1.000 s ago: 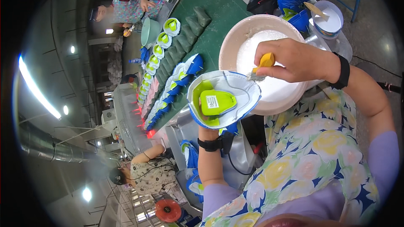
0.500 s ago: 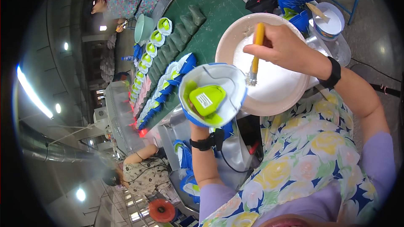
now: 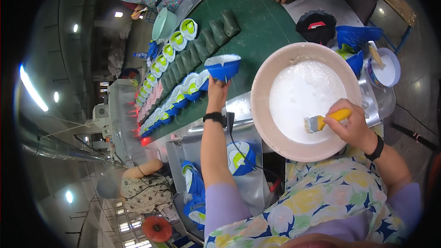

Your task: The person repeatedly picks up blue and neon-green shoes from a metal tray, dips a brush into a bowl of white paint, and applies the paint to the shoe's interior. After painting, the person places the shoe onto a conveyor belt.

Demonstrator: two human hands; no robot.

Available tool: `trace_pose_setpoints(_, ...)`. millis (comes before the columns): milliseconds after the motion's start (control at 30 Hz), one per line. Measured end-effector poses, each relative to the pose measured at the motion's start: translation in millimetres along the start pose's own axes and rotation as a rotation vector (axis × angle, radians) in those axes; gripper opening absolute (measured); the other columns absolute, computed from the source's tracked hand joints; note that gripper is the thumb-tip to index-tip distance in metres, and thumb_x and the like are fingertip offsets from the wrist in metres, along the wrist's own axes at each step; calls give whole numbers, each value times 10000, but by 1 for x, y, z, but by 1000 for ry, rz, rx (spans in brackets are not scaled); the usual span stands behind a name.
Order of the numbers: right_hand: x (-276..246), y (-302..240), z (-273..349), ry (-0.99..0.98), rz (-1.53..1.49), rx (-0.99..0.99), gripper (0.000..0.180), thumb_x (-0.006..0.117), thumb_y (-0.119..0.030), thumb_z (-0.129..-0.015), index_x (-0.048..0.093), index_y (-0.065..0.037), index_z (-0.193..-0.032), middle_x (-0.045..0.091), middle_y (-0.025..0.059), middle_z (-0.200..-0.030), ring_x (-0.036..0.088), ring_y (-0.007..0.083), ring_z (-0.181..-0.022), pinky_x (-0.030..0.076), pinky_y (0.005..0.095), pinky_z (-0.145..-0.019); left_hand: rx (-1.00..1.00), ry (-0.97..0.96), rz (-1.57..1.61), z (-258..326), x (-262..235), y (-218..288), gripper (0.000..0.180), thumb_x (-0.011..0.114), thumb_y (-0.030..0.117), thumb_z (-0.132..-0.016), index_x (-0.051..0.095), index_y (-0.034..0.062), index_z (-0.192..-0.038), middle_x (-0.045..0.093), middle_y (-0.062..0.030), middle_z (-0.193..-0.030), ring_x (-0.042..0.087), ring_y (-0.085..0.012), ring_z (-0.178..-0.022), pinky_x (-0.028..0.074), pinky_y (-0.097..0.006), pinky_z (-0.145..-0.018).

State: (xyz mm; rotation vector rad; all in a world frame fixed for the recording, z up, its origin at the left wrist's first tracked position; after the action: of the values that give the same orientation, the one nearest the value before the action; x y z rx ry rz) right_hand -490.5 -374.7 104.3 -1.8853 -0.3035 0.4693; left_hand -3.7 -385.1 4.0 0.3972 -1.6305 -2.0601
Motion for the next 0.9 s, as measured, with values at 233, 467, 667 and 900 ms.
trace_pose_setpoints(233,4,8,6,31,-24,-3,229,746,-25,-792,562,-31,-927,654,135,-840,665,238,-746,520,307,-669,19,249,-503,21,-70,0,597,518,1,-926,325,83,-1485,565,-118,-1180,633,-233,-1045,548,-351,-835)
trace_pose_setpoints(467,3,18,10,-2,-58,45,159,675,-5,-853,567,-13,-969,645,124,-899,636,201,-816,495,284,-739,-27,357,-868,257,-149,47,590,655,207,-927,414,-2,-1422,575,-175,-1284,577,-217,-1159,456,-322,-969)
trace_pose_setpoints(667,8,10,10,21,-41,128,98,670,-40,-875,597,-8,-932,629,84,-890,613,161,-796,477,271,-737,-479,512,-601,363,-198,-74,782,733,411,-845,422,-42,-1401,514,-254,-1357,508,-306,-1257,405,-386,-1042)
trace_pose_setpoints(900,10,12,11,20,16,91,99,676,-31,-859,593,-13,-911,624,91,-854,618,167,-774,478,276,-717,47,446,-421,244,-148,30,430,627,268,-944,538,-10,-1260,594,-183,-1168,610,-265,-1083,526,-373,-838)
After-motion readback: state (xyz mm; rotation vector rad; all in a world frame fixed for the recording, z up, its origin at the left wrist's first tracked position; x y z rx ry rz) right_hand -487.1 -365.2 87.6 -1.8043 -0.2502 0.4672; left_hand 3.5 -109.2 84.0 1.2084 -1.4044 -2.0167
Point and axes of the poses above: each hand's wrist, its own z-axis away from the middle knuckle, its own x-axis out of the palm, y = z × x, the point moved 9 cm from there along -z, towards the middle knuckle
